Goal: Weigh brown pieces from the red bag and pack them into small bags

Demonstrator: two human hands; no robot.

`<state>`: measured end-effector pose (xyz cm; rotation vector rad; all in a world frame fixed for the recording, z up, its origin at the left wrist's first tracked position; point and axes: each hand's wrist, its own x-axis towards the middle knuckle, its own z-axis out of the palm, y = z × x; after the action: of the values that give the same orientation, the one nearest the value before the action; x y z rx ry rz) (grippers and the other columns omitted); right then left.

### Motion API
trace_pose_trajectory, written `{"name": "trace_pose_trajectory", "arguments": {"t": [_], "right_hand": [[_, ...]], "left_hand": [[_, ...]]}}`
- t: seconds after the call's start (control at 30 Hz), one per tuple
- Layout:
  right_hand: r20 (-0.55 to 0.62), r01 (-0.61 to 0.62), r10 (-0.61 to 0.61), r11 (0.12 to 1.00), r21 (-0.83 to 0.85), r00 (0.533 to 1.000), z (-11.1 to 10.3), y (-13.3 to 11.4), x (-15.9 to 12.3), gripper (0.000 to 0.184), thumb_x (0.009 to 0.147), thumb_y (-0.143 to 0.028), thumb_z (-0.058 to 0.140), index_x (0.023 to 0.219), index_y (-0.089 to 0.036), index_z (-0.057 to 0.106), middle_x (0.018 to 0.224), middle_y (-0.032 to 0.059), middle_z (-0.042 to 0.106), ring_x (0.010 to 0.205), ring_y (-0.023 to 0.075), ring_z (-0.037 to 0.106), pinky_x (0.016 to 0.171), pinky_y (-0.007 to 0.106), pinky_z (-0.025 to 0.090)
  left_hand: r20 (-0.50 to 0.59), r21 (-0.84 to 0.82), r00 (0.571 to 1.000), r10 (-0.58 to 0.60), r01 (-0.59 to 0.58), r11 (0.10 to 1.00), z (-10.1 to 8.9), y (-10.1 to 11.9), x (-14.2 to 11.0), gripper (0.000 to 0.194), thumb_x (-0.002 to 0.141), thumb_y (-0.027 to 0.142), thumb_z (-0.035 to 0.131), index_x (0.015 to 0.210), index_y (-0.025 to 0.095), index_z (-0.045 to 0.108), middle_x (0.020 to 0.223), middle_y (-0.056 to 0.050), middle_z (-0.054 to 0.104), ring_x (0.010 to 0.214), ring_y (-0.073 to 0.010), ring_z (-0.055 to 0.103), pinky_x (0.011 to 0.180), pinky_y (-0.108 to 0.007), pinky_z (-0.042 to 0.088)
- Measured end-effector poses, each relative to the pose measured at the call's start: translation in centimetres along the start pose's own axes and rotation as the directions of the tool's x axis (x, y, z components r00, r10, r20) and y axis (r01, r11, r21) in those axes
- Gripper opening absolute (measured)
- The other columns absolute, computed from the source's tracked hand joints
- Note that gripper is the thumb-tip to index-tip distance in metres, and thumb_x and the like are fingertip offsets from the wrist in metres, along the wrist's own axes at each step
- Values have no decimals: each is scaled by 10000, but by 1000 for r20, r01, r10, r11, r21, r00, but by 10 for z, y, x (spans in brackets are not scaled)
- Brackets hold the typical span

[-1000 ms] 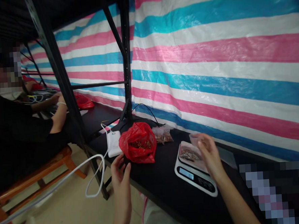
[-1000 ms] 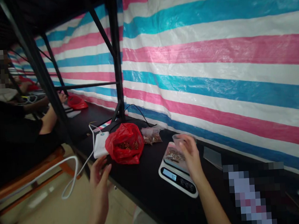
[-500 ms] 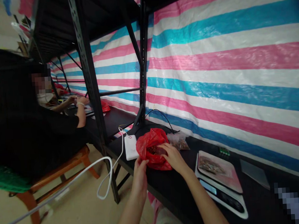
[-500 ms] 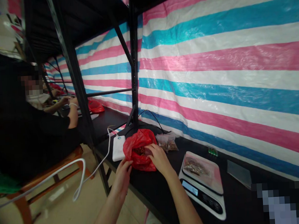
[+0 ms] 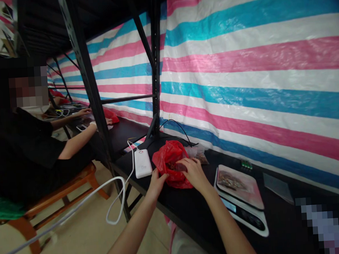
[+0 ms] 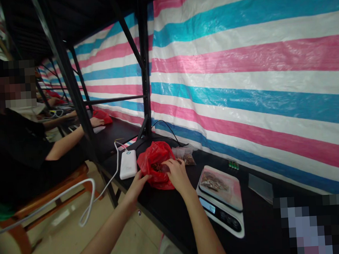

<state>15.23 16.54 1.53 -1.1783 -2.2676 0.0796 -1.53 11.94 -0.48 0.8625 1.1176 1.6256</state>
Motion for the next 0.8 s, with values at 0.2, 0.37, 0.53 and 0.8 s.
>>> {"name": "trace_pose_trajectory", "arguments": {"t": [0.2, 0.37, 0.53, 0.8], "right_hand": [[-61, -45, 51, 995, 91, 997, 8, -3, 1, 354, 671, -57, 608, 981, -229, 623, 991, 42, 646, 973, 232, 568, 911, 427, 338], [-89, -80, 111, 951, 300, 990, 16, 8, 0, 344, 654, -82, 642, 968, -223, 642, 960, 36, 668, 906, 203, 603, 837, 348, 431], [-70, -105, 147, 902, 418, 987, 22, 13, 0, 351, 650, -114, 653, 985, -222, 640, 998, 36, 668, 929, 196, 606, 854, 352, 441], [-16, -124, 164, 801, 586, 986, 27, 14, 0, 333, 662, -161, 638, 993, -196, 621, 997, 46, 664, 906, 185, 617, 854, 357, 454]], "left_hand": [[86, -149, 991, -105, 117, 982, 10, -6, 4, 247, 561, 176, 611, 800, 119, 629, 735, -39, 676, 693, -169, 617, 637, -245, 448], [41, -311, 992, -123, 130, 942, 13, -6, 8, 260, 530, 181, 616, 786, 134, 601, 695, -10, 669, 634, -147, 614, 619, -242, 453], [-6, -323, 991, -132, 123, 938, 13, -5, 6, 283, 519, 190, 621, 794, 125, 597, 674, -14, 663, 642, -157, 622, 629, -253, 460], [21, -304, 991, -134, 134, 943, 10, -7, 6, 294, 532, 195, 624, 814, 117, 607, 684, -31, 668, 717, -184, 633, 676, -270, 463]]}}
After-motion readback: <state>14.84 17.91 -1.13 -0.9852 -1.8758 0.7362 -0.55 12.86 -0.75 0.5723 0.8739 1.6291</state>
